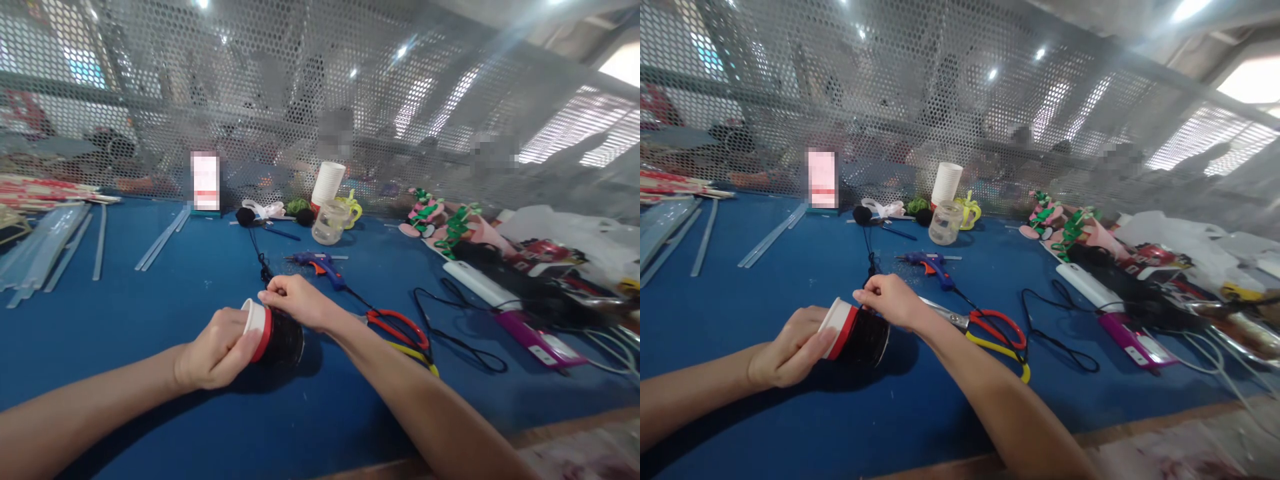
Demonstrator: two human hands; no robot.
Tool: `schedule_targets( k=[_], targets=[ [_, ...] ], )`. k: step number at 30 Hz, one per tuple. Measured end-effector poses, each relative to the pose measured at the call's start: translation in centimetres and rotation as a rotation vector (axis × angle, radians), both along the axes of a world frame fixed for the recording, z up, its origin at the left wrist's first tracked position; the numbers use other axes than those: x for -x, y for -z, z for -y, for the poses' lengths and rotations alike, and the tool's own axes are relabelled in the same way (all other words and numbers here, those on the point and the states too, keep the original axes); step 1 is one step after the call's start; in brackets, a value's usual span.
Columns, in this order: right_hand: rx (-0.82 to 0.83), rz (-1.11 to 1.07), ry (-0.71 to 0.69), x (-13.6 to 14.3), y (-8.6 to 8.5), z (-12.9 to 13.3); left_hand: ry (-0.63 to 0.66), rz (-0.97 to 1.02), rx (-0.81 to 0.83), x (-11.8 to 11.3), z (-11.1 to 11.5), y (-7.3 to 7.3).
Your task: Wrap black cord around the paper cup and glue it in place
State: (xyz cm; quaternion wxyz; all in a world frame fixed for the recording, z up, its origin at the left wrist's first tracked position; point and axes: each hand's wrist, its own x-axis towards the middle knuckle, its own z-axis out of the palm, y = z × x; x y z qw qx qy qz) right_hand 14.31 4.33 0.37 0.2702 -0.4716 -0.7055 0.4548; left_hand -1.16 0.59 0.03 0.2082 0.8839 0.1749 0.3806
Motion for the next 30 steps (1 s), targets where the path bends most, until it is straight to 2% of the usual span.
schedule_targets(
  k=[4, 8, 10, 13, 16, 18, 20, 24, 27, 30],
  targets=[
    [0.122, -0.058, 0.03, -0.3, -0.1, -0.3, -0.009, -0.014, 0.049, 0.1, -0.1, 0.0],
    [0.135, -0.118, 0.047, -1.7, -1.5, -0.3, -0.147, 0.035, 0.174, 0.0, -0.4, 0.2],
    [0.094, -0.073, -0.051, -2.5, -2.2, 0.0, -0.219, 0.099, 0.227, 0.0, -0.6, 0.3],
    [0.092, 0.005, -0.276, -3.2, -2.4, 0.6, -0.25, 0.165, 0.256, 0.0, -0.8, 0.4],
    [0.064, -0.025, -0.32, -3.4, -1.7, 1.0, -0.226, 0.146, 0.339, 0.1, -1.3, 0.3],
    [-0.042, -0.03, -0.253, -3.3, -1.1, 1.3, -0.232, 0.134, 0.524, 0.0, -1.8, 0.2],
    [-0.189, 0.023, -0.172, -3.1, -0.7, 1.5, -0.263, 0.165, 0.817, -0.4, -2.4, 0.0],
    [-0.442, 0.177, -0.082, -2.5, -0.1, 2.2, -0.309, 0.376, 1.34, -1.4, -3.1, -0.7],
    [-0.476, 0.222, -0.064, -2.3, 0.3, 2.6, -0.321, 0.431, 1.467, -1.8, -3.2, -0.9],
    [-0.482, 0.207, -0.066, -2.2, 0.5, 2.7, -0.269, 0.468, 1.42, -1.8, -3.0, -0.1]
  ],
)
